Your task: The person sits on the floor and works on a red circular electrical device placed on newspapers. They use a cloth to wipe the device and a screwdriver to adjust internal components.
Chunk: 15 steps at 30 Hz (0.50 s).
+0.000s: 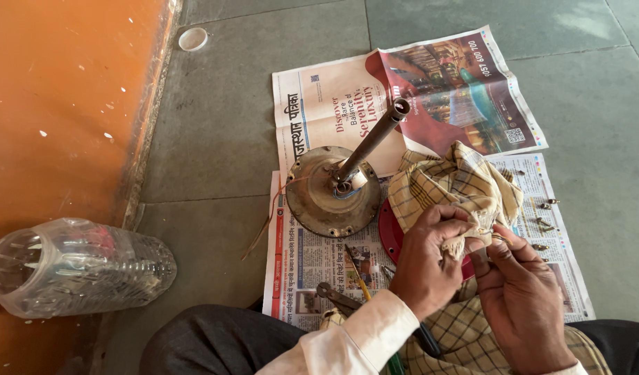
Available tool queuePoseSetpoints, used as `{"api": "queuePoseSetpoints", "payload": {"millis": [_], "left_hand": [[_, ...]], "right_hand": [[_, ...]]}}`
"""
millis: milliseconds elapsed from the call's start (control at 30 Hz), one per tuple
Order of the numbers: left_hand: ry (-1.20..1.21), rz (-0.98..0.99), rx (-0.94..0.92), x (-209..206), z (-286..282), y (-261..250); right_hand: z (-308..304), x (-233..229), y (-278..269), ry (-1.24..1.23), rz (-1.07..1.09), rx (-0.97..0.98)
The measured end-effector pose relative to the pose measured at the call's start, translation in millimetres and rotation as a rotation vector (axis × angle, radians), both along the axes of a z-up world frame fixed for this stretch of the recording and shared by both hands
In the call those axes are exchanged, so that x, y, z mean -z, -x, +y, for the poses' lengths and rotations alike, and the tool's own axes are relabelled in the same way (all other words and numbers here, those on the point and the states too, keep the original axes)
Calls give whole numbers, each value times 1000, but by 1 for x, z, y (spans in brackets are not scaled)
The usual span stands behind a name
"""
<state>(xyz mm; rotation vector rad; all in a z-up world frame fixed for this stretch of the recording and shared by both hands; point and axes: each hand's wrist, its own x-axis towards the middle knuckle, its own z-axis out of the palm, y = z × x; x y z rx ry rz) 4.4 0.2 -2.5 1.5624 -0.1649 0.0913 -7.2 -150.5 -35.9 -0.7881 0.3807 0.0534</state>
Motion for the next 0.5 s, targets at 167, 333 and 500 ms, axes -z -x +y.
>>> {"api": "queuePoseSetpoints", "payload": {"millis": [167, 333, 500], "left_hand": [[190, 191, -21, -2, 13, -14], [9, 261, -157, -18, 24, -18], [-407, -166, -108, -30, 10, 4]], "right_hand": [[-2, -3, -3, -91, 25, 4], [-1, -6, -5, -117, 49, 8], [-4, -1, -5, -154, 0, -1]]}}
